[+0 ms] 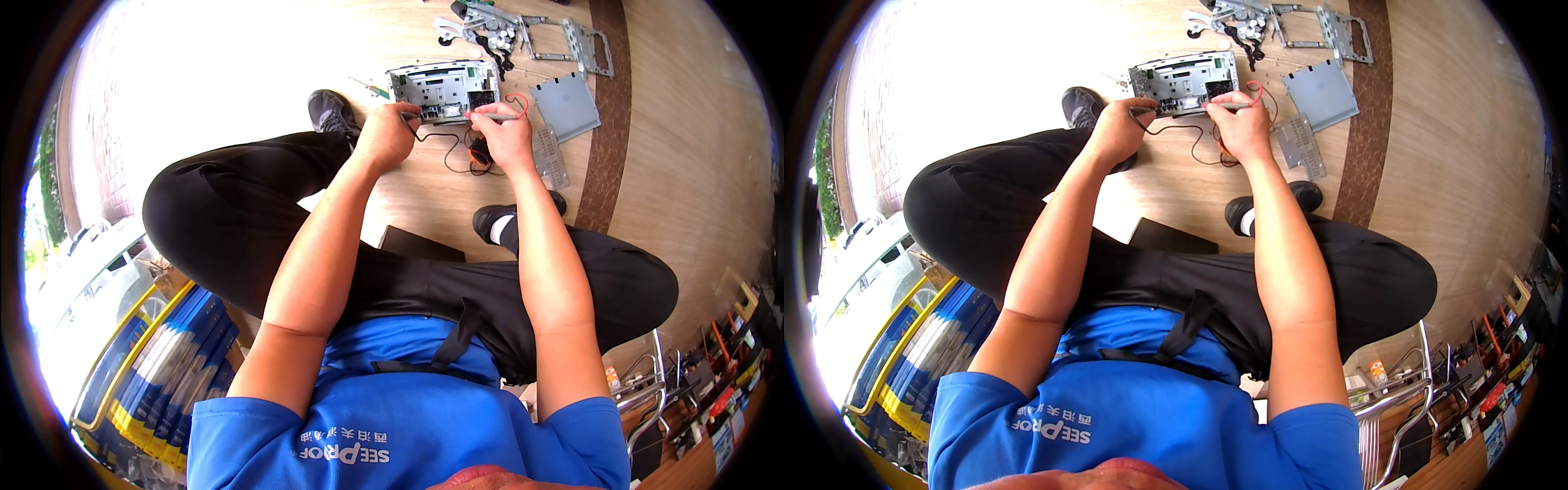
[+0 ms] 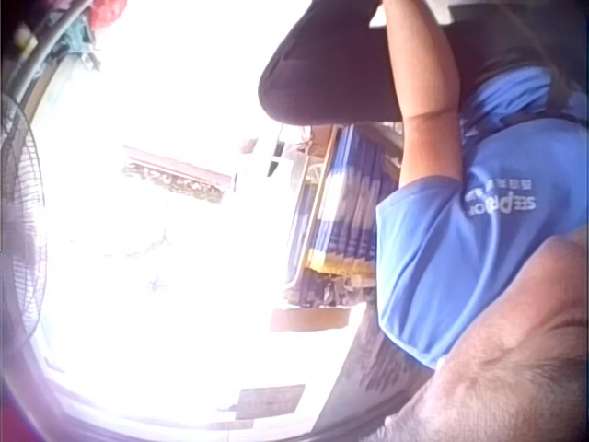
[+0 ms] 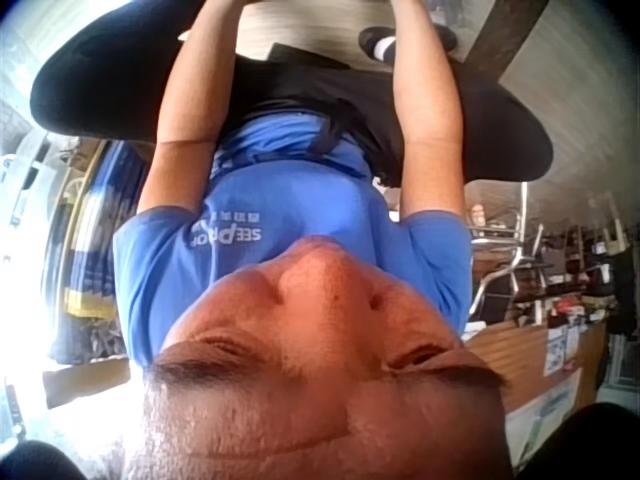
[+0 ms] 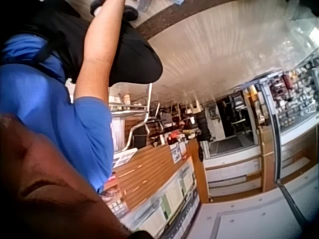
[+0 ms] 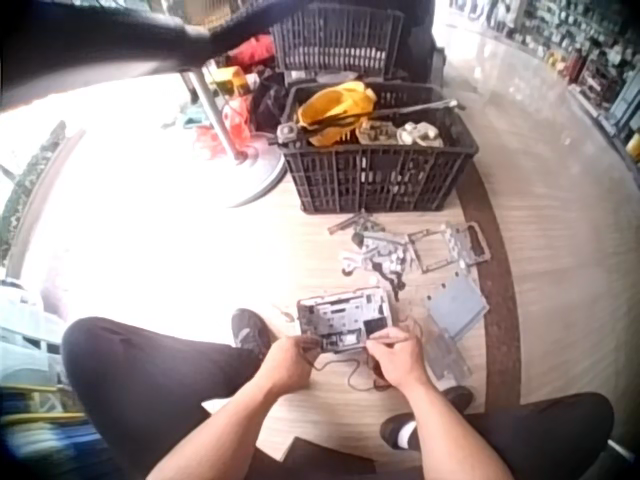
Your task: The person uses multimeter probes to test electrical connections on a circuit board inside a metal electronic unit. They use a screwdriver to press on components and move wires aside to reach different test points on the board.
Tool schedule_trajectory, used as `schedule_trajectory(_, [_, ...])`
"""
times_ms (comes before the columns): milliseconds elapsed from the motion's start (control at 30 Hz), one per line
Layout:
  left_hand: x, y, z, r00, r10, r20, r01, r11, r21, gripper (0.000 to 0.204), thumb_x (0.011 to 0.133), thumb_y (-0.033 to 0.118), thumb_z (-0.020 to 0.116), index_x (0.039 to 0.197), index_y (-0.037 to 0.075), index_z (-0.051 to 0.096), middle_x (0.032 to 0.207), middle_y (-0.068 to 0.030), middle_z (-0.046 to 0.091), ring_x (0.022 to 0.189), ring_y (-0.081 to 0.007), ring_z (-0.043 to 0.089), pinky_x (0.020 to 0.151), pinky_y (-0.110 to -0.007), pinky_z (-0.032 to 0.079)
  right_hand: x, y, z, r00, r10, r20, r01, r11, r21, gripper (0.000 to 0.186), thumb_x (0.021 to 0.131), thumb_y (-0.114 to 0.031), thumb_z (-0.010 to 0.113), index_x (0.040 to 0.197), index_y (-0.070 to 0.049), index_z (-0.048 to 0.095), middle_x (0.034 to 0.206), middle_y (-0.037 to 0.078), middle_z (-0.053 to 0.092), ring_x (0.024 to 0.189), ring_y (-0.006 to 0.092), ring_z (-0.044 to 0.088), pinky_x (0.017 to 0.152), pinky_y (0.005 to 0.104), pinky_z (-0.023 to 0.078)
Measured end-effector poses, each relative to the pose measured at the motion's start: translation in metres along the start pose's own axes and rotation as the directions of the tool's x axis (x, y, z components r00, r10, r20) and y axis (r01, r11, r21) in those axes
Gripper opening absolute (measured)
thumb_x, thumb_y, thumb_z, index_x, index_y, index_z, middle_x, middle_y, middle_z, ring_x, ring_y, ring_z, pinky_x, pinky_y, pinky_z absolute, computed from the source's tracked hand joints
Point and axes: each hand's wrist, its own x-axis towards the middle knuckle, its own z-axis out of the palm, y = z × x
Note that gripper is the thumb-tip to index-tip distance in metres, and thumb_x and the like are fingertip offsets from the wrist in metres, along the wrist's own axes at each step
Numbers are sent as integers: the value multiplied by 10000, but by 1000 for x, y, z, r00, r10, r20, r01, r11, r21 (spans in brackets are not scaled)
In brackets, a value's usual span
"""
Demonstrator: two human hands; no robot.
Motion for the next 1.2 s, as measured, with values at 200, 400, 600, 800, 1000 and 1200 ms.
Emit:
schedule_trajectory(200, [-1,0,2,997,63,-39,-64,998,-5,207,881,105,645,1056,13,704,925,-212,710,899,-348,688,820,-378,531,1,2,0,999,-28,-25,29,999,16,147,797,-171,751,852,-39,715,684,29,678,610,95,598,568,270,463])
schedule_trajectory(400, [-2,2,2,999,42,-26,-42,999,-9,212,878,99,640,1058,7,703,937,-205,714,923,-333,690,839,-370,530,1,-1,-3,1000,2,16,-2,1000,-7,153,831,-165,716,898,-28,707,737,49,697,668,103,632,619,259,484])
schedule_trajectory(600, [-3,2,1,998,59,-28,-60,998,-30,240,884,119,634,1092,20,701,929,-230,707,860,-316,696,811,-352,523,1,0,-2,1000,-7,17,8,1000,-26,156,831,-168,717,898,-28,707,737,48,698,670,105,634,622,263,486])
schedule_trajectory(800, [-6,10,-2,999,37,-27,-37,999,4,210,873,99,645,1054,14,706,937,-214,710,907,-344,689,826,-378,532,2,5,0,999,-44,-22,44,999,11,160,801,-190,751,855,-43,717,676,28,673,614,96,597,575,276,465])
schedule_trajectory(1000, [-7,13,-5,998,44,-39,-45,999,-27,204,872,103,646,1049,23,709,934,-221,705,908,-352,687,828,-380,533,1,1,-3,1000,-2,12,3,999,-39,159,832,-176,722,898,-32,708,733,48,694,674,103,633,621,263,488])
schedule_trajectory(1200, [-6,14,-1,998,50,-29,-51,998,-21,219,871,101,642,1066,23,704,960,-215,707,949,-350,679,866,-389,524,3,8,-1,1000,-20,3,20,999,-46,164,832,-179,724,901,-31,709,734,49,693,673,109,633,624,271,492])
